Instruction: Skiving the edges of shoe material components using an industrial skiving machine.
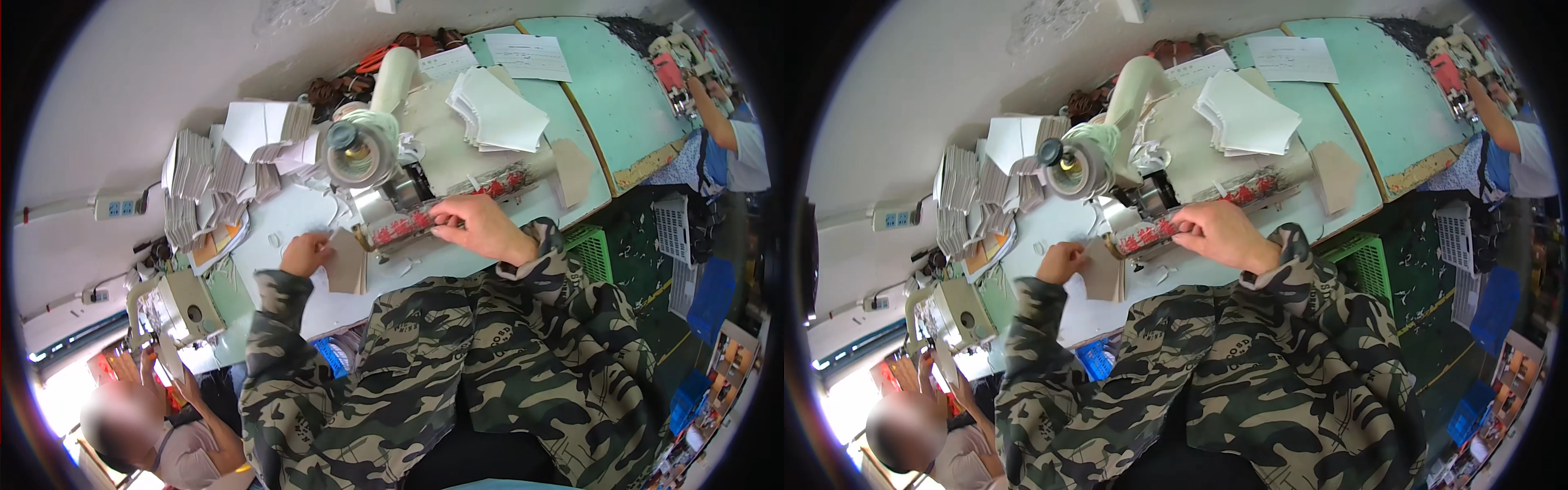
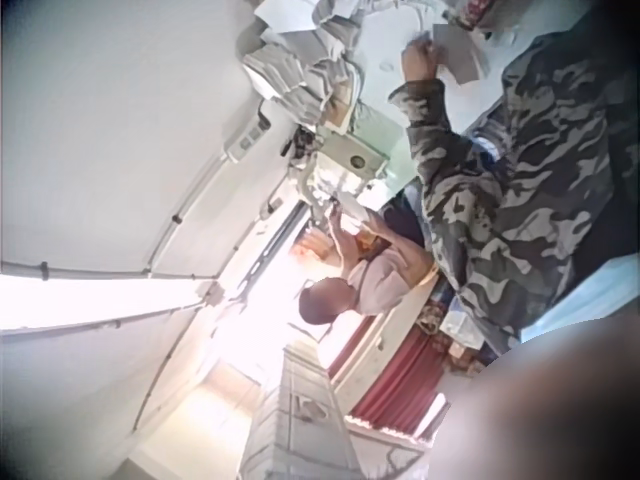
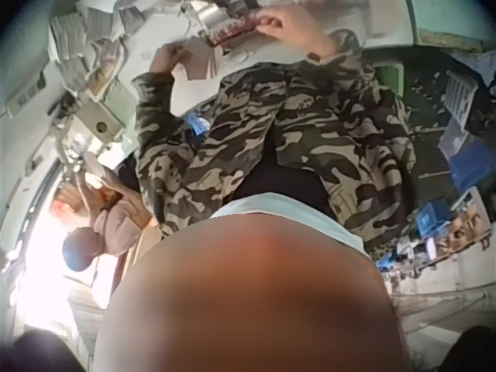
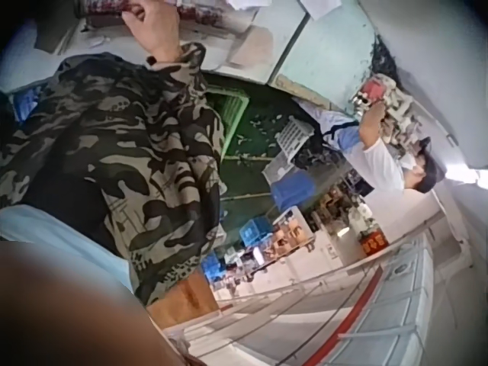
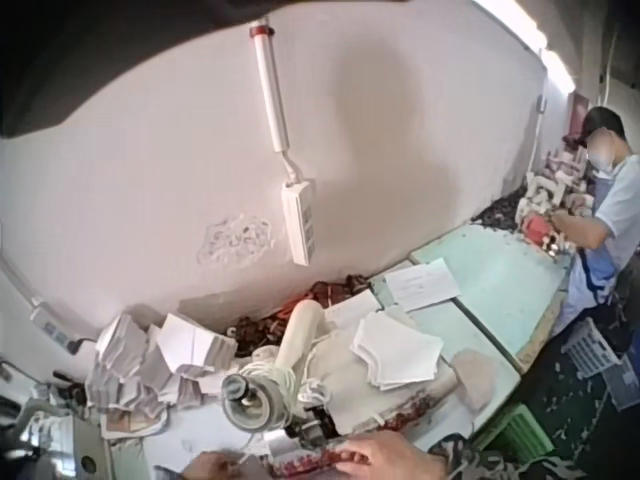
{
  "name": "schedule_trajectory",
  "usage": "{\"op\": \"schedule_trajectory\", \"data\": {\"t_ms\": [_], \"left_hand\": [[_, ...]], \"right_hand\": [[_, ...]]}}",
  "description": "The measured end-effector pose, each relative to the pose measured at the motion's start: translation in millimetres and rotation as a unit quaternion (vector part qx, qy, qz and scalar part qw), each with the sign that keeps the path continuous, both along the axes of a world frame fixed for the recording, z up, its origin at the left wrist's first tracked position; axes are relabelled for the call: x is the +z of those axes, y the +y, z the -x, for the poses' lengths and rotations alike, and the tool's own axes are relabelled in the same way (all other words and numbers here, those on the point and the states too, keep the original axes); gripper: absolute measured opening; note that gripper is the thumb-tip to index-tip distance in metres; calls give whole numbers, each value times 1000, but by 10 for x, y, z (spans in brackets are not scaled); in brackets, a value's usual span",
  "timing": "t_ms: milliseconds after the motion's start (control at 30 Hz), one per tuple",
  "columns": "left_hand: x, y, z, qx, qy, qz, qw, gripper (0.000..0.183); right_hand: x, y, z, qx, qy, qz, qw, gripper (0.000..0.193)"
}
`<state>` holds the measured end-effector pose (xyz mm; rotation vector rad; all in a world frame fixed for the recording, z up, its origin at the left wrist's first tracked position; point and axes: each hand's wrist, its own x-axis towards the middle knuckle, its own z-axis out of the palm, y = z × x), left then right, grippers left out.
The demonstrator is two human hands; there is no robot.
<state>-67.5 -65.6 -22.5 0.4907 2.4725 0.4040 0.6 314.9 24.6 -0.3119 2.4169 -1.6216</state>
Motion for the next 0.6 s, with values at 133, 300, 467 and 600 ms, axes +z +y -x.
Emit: {"op": "schedule_trajectory", "data": {"t_ms": [133, 300, 467, 600], "left_hand": [[1070, 573, 181, 10, -413, -244, 877, 20], [867, 970, 289, 43, -255, -163, 952, 24], [765, 1030, 391, 7, -144, -149, 978, 28], [779, 1388, 357, 9, -154, -159, 975, 24]], "right_hand": [[18, 49, 37, 8, -33, 9, 999, 29], [147, -82, 192, 9, -23, 0, 1000, 27], [123, -38, 320, 15, 56, -60, 997, 32], [-15, -31, 507, 23, 280, -200, 939, 39]]}}
